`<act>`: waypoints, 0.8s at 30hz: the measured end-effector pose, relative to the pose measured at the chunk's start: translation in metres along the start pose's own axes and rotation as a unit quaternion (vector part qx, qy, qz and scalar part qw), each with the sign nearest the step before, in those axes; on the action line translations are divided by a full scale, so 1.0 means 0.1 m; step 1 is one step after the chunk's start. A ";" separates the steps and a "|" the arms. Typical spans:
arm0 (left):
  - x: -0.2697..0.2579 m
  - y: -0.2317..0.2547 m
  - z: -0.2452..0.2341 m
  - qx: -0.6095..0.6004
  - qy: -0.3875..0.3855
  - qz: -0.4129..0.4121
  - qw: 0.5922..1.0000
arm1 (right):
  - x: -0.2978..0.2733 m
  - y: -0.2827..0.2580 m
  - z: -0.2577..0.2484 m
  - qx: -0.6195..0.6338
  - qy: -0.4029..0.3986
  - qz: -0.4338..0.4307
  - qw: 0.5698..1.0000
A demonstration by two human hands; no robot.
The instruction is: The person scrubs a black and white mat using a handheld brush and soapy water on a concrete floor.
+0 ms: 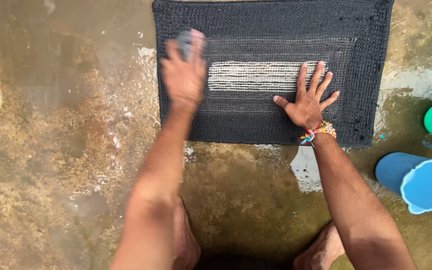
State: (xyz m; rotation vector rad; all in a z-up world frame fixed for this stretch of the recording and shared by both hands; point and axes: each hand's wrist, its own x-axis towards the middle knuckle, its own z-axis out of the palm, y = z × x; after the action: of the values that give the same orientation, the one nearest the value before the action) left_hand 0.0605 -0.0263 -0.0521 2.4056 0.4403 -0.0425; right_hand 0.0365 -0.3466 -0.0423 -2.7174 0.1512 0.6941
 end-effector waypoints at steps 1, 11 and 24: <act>0.19 -0.18 -0.20 0.152 0.014 0.008 0.988 | 0.00 0.03 0.03 -0.003 -0.003 0.003 1.000; -0.17 0.96 1.33 0.354 0.108 0.311 0.876 | 0.17 0.09 0.14 -0.039 -0.039 0.020 0.998; 1.05 0.08 0.29 0.393 0.069 -0.105 0.911 | 0.19 0.14 0.19 -0.037 -0.034 0.015 0.999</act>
State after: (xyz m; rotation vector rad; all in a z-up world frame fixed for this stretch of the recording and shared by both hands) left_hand 0.1650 -0.0187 -0.0848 3.1481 0.8813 -0.1771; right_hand 0.0425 -0.3536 -0.0708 -2.7631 0.1539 0.8151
